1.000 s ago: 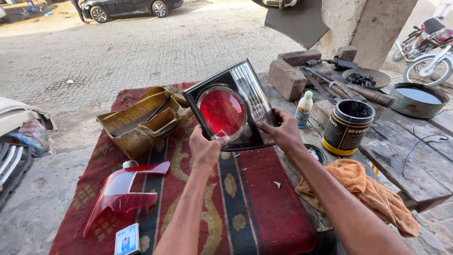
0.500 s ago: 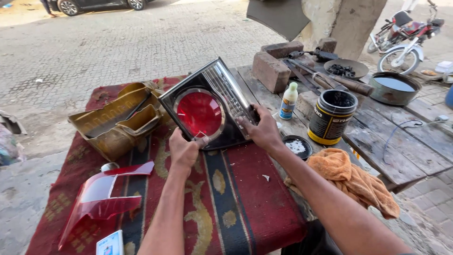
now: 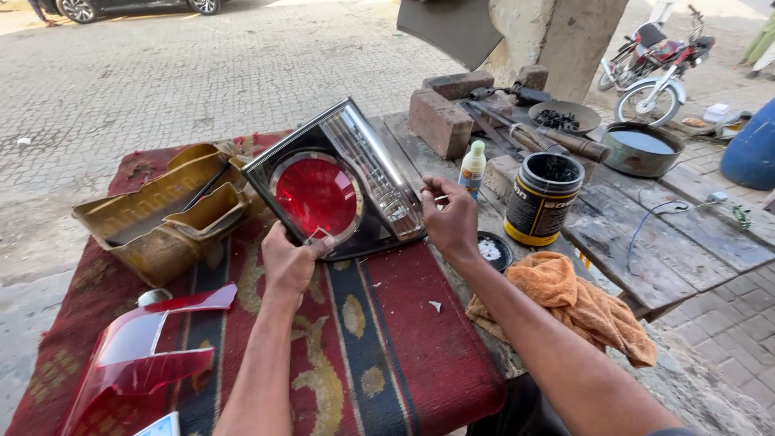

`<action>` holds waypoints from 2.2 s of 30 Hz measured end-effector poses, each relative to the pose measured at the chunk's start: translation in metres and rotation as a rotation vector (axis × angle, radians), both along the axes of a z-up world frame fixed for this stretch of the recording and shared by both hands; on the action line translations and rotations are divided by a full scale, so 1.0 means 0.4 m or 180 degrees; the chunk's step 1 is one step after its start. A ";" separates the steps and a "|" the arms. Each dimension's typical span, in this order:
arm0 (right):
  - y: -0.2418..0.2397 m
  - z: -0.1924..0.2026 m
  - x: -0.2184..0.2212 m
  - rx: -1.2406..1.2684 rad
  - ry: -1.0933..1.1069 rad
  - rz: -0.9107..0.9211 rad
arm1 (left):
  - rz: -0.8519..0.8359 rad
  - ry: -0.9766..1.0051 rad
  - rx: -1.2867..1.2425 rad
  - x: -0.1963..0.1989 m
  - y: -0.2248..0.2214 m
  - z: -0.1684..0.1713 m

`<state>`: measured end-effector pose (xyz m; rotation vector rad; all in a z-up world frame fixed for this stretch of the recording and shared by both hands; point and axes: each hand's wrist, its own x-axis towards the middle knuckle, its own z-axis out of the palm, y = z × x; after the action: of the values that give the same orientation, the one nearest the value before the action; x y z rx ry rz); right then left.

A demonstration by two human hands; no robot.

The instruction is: Repairing a car tail light by applying adhesive to the housing and carefully fitting the red lens into place

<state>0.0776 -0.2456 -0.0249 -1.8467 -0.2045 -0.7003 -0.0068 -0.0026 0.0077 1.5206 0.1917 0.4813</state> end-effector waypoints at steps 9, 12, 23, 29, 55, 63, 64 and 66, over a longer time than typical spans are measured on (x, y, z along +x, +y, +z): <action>-0.002 -0.022 0.004 -0.0230 -0.0832 -0.0175 | -0.0026 -0.0048 0.0008 0.007 -0.009 0.014; 0.005 -0.019 -0.004 -0.0279 -0.0851 -0.0124 | -0.0021 -0.0026 0.0014 0.010 -0.007 0.007; 0.005 -0.011 -0.023 -0.0241 -0.0610 -0.0011 | 0.0006 0.0052 -0.0029 0.009 -0.003 0.002; 0.006 -0.007 -0.023 -0.0300 -0.0687 -0.0062 | 0.0037 0.0079 -0.0027 0.005 -0.006 0.008; -0.157 0.089 0.077 -0.1264 0.0408 -0.0297 | 0.0003 -0.0003 -0.0250 0.010 -0.010 0.001; -0.146 -0.016 0.136 -0.2363 0.0926 -0.0489 | 0.0031 -0.0023 -0.0182 0.023 0.002 -0.015; -0.152 -0.039 0.156 -0.2711 0.0669 -0.0301 | 0.0046 -0.0019 -0.0153 0.026 0.003 -0.021; -0.152 -0.052 0.170 -0.3060 0.0408 -0.0124 | 0.0050 -0.0022 -0.0132 0.028 -0.001 -0.020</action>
<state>0.1457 -0.3063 -0.0458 -2.8040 -0.4800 -0.5355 0.0043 -0.0029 -0.0004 1.4778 0.2074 0.4922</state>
